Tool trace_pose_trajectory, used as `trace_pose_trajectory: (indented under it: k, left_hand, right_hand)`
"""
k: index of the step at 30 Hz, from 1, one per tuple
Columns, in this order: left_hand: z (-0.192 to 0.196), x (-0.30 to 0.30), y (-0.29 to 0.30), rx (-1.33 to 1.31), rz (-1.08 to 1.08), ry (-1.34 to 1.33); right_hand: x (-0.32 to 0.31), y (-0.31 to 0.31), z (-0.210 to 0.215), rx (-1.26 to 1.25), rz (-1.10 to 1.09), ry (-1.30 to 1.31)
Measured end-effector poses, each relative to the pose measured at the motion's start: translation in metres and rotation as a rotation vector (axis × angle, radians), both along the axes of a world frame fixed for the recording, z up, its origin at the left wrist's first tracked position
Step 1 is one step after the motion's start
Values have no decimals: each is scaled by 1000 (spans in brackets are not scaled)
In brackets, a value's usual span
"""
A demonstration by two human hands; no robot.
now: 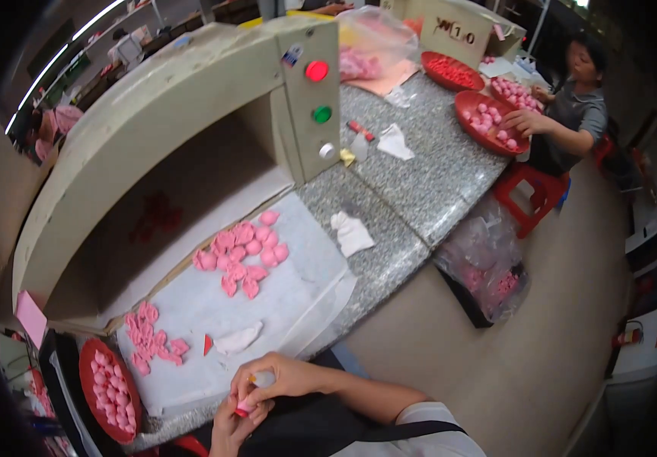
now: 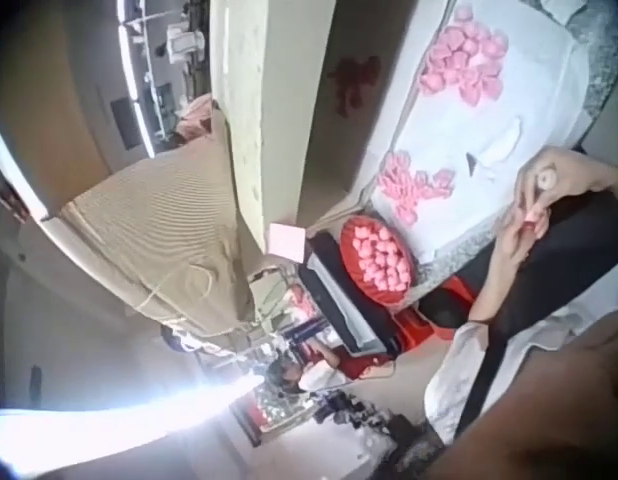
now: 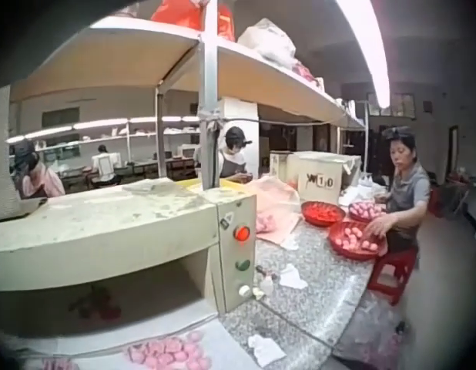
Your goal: Assembling small clay figures by applying liquid adhesive or glaze to individual components at a workbench.
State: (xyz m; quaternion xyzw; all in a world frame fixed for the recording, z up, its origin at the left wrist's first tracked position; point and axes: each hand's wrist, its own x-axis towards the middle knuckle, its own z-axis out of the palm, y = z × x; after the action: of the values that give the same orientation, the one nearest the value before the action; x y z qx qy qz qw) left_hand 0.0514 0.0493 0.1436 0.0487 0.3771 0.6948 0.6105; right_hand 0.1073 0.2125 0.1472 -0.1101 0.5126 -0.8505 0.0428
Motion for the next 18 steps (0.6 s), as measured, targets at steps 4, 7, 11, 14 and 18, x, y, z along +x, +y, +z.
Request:
trace_pose_trajectory:
  k: [4,7,11,14,18]
  left_hand:
    - [-1,-7,2,101,12,-85]
    - [3,-9,3,159,86,-79]
    - [-11,-12,-21,342,109,-60]
    - [-5,-7,-28,311,142,-114]
    - [-7,0,-36,351,115,-180]
  right_hand:
    - [-10,2,1,128,-101,53]
    - [-9,-10,-2,225,-341,-25]
    - [0,-36,-7,-27,-425,-233]
    - [2,-48,-8,-58,-490,-224]
    - [-6,-53,-6,28,-316,-147]
